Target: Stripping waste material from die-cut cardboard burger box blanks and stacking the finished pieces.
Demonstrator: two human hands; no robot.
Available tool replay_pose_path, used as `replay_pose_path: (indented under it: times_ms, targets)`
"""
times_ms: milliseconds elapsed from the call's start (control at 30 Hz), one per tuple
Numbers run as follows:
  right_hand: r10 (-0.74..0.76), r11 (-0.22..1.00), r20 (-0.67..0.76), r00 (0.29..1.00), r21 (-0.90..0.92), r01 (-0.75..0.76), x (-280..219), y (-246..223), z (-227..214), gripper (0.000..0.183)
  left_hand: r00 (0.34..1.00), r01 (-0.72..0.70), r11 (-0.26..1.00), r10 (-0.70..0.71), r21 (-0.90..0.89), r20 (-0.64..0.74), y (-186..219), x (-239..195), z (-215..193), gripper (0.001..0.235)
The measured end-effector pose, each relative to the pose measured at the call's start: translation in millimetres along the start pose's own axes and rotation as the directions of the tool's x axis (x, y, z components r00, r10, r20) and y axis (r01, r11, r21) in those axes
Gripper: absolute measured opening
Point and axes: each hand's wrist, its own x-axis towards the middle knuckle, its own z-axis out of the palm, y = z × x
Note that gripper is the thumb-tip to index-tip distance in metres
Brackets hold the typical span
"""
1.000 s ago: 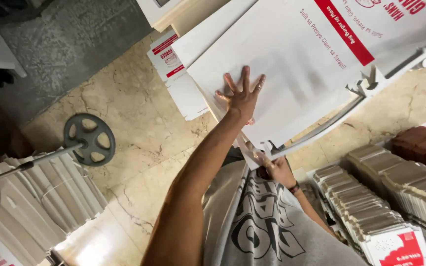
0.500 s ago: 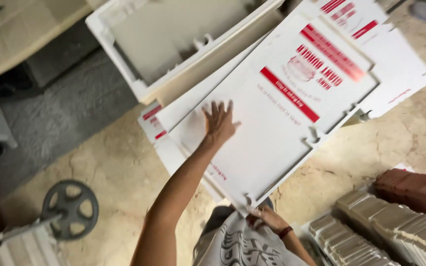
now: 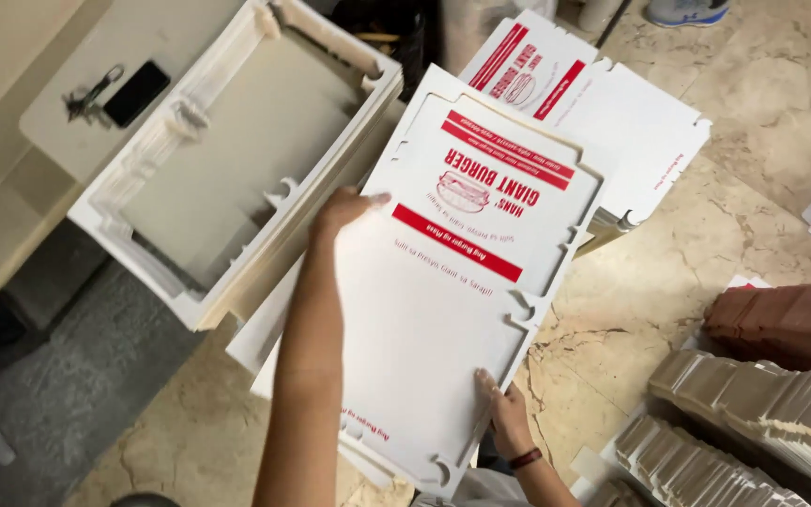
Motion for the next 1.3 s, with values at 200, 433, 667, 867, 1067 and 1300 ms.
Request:
replay_pose_path:
  times_ms: [200, 433, 667, 867, 1067, 1300]
  targets:
    - [-0.048, 0.998, 0.005, 0.999, 0.042, 0.048, 10, 15, -10, 0.047, 0.997, -0.011, 0.995, 0.019, -0.1, 0.08, 25, -34, 0, 0.104]
    - [-0.192, 0.979, 0.028, 0.981, 0.081, 0.189, -3, 28, -36, 0.037, 0.921, -0.358, 0.902, 0.384, -0.242, 0.07, 34, -137, -16, 0.043]
    - [-0.671, 0.64, 0.242, 0.701, -0.29, 0.712, -42, -121, -83, 0.027, 0.756, -0.65, 0.676, 0.525, -0.348, -0.391, -10, -284, -67, 0.035]
    - [-0.649, -0.025, 0.686, 0.329, -0.451, 0.892, -126, -340, -77, 0.022, 0.465, -0.817, -0.073, 0.503, -0.572, -0.728, -172, -283, -73, 0.057]
    - [-0.197, -0.502, 0.814, 0.546, -0.563, 0.657, -161, -426, 76, 0.045, 0.69, -0.659, 0.163, -0.257, -0.734, -0.677, -289, -241, 108, 0.027]
    - [0.164, -0.709, 0.682, 0.713, -0.422, 0.566, -26, -397, 217, 0.061, 0.758, -0.598, 0.049, -0.289, -0.8, -0.584, -336, -180, 331, 0.018]
